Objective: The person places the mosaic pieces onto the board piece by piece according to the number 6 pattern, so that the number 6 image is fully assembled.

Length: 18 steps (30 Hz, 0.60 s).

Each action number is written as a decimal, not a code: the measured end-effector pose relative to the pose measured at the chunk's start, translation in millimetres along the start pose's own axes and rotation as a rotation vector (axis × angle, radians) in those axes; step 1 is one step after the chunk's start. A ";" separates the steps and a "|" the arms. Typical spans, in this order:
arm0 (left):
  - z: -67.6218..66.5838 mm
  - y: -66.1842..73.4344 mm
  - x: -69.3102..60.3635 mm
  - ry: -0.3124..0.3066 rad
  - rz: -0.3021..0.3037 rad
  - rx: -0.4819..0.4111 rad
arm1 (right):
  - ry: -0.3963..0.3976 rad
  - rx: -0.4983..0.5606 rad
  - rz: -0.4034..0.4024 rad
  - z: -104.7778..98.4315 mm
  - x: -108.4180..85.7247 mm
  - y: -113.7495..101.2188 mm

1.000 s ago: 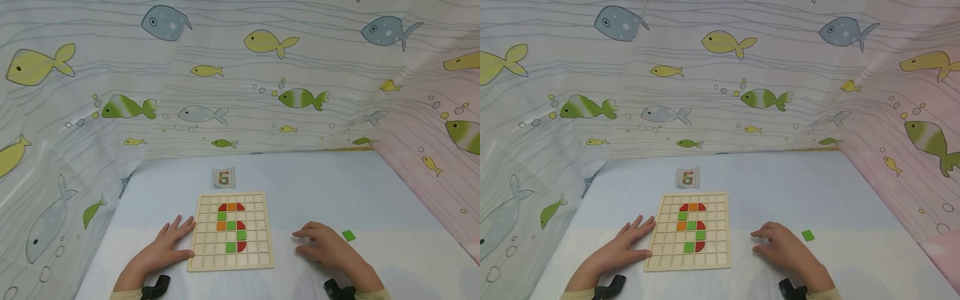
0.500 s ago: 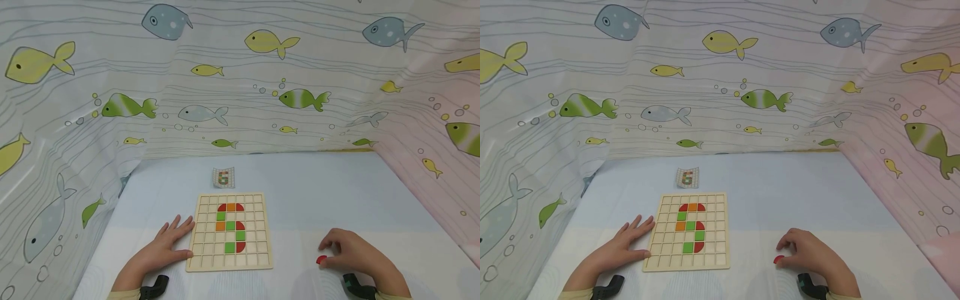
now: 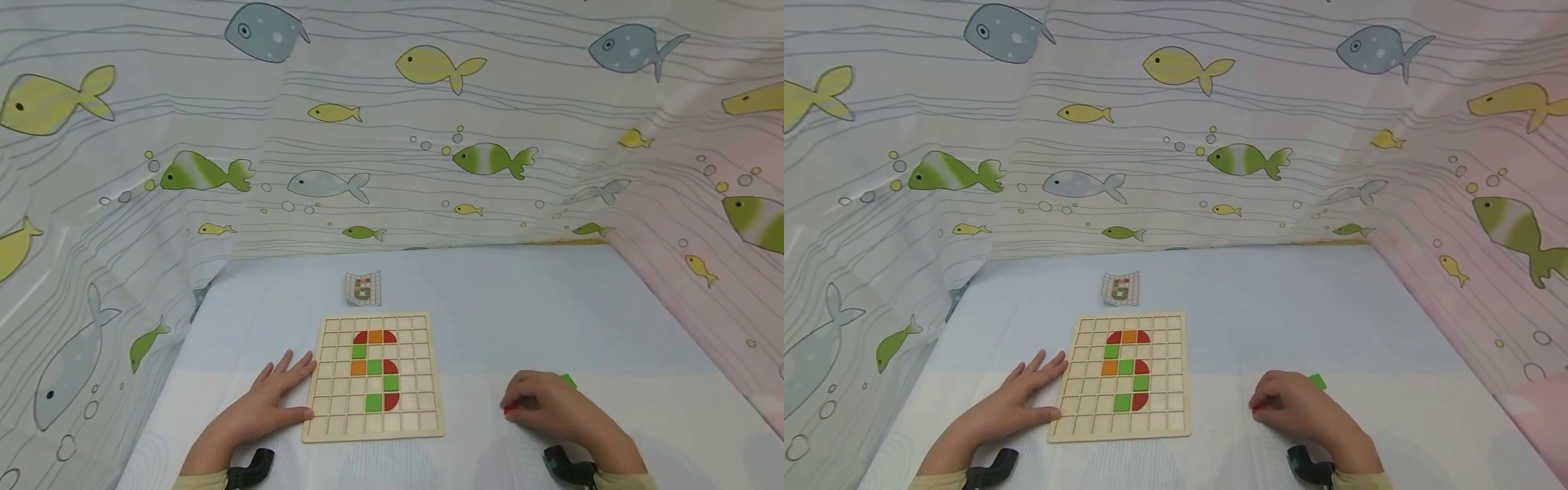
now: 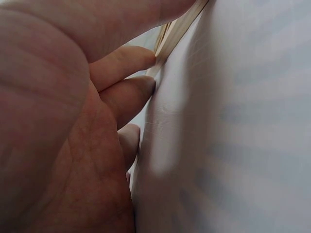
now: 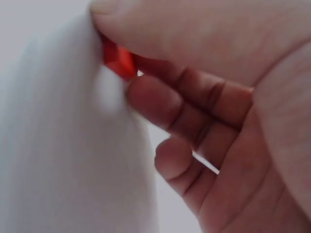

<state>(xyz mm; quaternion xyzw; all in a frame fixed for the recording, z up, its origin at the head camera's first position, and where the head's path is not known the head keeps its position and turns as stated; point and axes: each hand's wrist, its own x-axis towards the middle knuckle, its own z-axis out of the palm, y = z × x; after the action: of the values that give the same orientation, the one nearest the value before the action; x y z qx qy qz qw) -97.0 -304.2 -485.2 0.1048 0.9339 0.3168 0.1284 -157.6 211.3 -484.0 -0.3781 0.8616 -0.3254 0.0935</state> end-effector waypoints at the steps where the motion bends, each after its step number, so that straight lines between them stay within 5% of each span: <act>1: 0.0 -0.1 -0.1 0.001 0.000 0.000 | 0.007 -0.003 -0.019 1.3 1.5 -0.6; 4: 0.3 -0.6 0.0 0.004 0.002 -0.001 | 0.026 -0.022 0.009 4.2 4.3 -3.3; 11: 1.1 -1.2 -0.2 0.004 -0.002 -0.005 | 0.052 -0.120 0.256 4.5 4.2 -9.0; 18: 1.0 -0.9 -0.2 0.002 0.001 -0.002 | 0.029 -0.111 0.181 4.3 6.4 -8.9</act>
<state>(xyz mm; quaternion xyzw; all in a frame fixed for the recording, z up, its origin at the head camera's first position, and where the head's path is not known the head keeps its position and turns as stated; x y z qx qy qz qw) -96.6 -304.4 -486.5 0.1048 0.9336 0.3179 0.1275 -155.0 200.1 -481.2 -0.2987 0.9102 -0.2729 0.0891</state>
